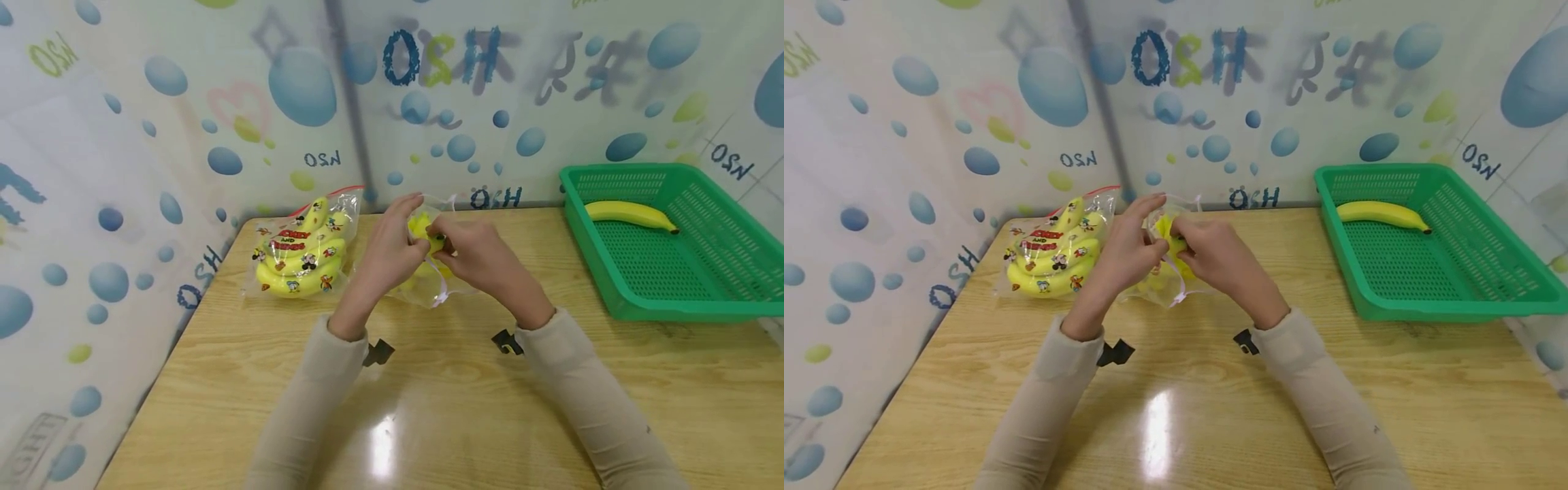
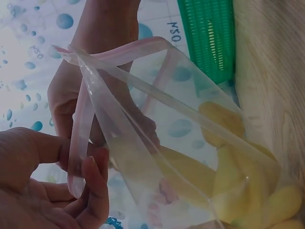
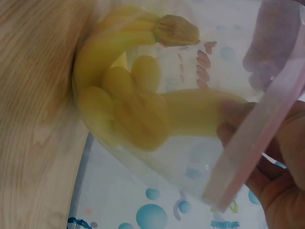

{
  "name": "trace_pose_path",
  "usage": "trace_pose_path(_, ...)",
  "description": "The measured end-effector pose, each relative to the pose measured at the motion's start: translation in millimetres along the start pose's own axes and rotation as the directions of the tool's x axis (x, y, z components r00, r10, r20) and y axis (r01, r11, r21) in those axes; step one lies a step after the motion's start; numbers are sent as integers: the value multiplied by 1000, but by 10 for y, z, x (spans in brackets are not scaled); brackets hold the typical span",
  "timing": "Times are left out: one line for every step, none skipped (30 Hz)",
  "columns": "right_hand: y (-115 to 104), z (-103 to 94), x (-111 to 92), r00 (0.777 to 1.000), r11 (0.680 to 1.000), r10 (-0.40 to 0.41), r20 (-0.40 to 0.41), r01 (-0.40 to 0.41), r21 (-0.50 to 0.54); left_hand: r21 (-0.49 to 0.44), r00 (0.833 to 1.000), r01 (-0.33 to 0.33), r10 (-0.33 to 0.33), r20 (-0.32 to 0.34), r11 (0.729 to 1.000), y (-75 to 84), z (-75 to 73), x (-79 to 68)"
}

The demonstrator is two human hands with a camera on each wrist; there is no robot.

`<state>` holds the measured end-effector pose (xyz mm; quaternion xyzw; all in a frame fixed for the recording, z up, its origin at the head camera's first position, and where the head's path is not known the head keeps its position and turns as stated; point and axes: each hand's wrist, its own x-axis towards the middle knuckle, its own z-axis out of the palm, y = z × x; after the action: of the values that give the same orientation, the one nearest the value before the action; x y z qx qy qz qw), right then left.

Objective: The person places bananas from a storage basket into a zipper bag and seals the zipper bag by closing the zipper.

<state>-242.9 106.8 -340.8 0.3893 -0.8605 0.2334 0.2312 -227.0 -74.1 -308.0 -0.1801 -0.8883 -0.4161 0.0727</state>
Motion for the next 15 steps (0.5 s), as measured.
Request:
trace_pose_path(-5, 13, 3, 1000, 1000, -13, -2, 13, -9, 0, 1000, -2, 2, -3, 1000, 1, 0, 0)
trace_pose_path(-10, 23, 5, 1000, 1000, -28, -7, 28, -11, 1, 1000, -3, 3, -6, 1000, 3, 0, 0)
trace_pose_path(-12, 35, 8, 999, 999, -40, -11, 40, -10, 1, 1000, -4, 4, -9, 1000, 5, 0, 0)
trace_pose_path(-12, 44, 10, 999, 999, -49, -14, 49, -5, 2, 1000, -6, 6, -10, 1000, 6, 0, 0)
trace_pose_path(-9, 53, 12, 998, 998, -58, -15, 58, 4, 5, 1000, -8, 9, -13, 1000, 7, 1, 3)
trace_pose_path(-4, 62, 12, 998, 998, -61, -16, 61, 12, 6, 1000, -11, 11, -14, 1000, 5, 2, 5)
trace_pose_path(-1, 67, 11, 998, 998, -59, -15, 59, 27, 7, 1000, -12, 12, -14, 1000, 5, 2, 7)
trace_pose_path(6, 72, 9, 999, 998, -50, -9, 51, 47, 9, 1000, -12, 12, -13, 1000, 4, 4, 9)
trace_pose_path(16, 80, 6, 999, 997, -35, 0, 35, 64, 9, 1000, -12, 12, -13, 1000, 3, 5, 10)
trace_pose_path(23, 83, 2, 1000, 996, -15, 13, 13, 87, 11, 1000, -11, 11, -12, 1000, 2, 7, 10)
trace_pose_path(27, 84, 0, 1000, 994, 8, 27, -11, 111, 11, 1000, -10, 10, -11, 1000, 2, 10, 9)
trace_pose_path(29, 86, -2, 998, 991, 32, 45, -38, 125, 10, 1000, -7, 8, -9, 1000, 1, 14, 8)
trace_pose_path(28, 86, 0, 996, 987, 59, 68, -68, 144, 11, 1000, -7, 7, -10, 1000, -1, 17, 7)
trace_pose_path(26, 87, 2, 992, 983, 85, 93, -98, 152, 11, 1000, -7, 7, -11, 1000, -2, 20, 4)
trace_pose_path(23, 91, 6, 987, 981, 106, 119, -124, 150, 10, 1000, -7, 7, -13, 1000, -4, 24, 3)
